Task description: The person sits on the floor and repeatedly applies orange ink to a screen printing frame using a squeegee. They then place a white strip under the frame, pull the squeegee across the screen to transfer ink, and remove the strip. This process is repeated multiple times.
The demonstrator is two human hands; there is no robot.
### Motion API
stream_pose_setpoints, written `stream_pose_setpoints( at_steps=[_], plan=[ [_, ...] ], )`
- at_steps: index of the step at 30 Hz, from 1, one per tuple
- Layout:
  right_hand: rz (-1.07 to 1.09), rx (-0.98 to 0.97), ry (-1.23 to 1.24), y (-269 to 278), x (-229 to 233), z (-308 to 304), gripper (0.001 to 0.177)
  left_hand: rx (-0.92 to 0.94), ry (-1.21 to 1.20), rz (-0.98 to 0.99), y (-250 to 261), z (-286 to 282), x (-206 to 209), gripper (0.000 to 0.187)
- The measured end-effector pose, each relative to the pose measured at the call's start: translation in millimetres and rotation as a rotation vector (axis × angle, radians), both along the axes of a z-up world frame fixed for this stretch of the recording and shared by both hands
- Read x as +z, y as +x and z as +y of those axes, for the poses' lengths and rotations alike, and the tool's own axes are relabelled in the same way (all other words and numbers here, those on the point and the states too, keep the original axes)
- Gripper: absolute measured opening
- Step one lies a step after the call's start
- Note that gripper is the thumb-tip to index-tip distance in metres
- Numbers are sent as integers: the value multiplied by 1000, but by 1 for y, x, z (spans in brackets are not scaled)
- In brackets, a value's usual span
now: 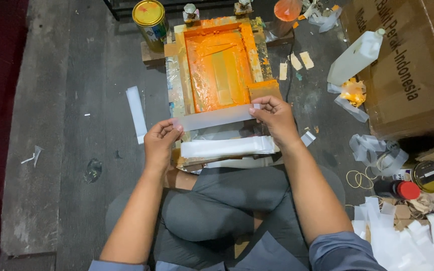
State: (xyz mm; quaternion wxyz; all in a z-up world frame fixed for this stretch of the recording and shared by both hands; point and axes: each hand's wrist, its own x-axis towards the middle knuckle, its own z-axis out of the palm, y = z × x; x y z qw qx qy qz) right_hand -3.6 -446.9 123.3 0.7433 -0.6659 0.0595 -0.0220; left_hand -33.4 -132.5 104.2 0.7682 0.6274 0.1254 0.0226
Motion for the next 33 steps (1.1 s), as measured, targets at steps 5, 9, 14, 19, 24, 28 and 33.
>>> stream_pose_setpoints(
  at_steps=[5, 9, 14, 19, 24, 28, 33],
  plan=[
    [-1, 2, -16, 0, 3, -1, 29, 1, -8, -16, 1, 2, -7, 32],
    [-6, -4, -33, -2, 6, 0, 28, 11, -7, -11, 1, 1, -2, 30],
    [-14, -10, -27, -2, 9, 2, 28, 10, -9, -11, 1, 0, -1, 29],
    [-10, -13, -21, -1, 7, 2, 29, 1, -7, -13, 1, 1, -2, 29],
    [-19, -16, -8, -4, 11, 3, 29, 2, -22, -18, 1, 1, -4, 29],
    [-20, -17, -6, -3, 12, 4, 30, -6, -16, -20, 2, 1, -4, 29],
    [-1, -14, -18, -3, 12, 2, 29, -7, -15, -17, 1, 1, -1, 30]
  ],
)
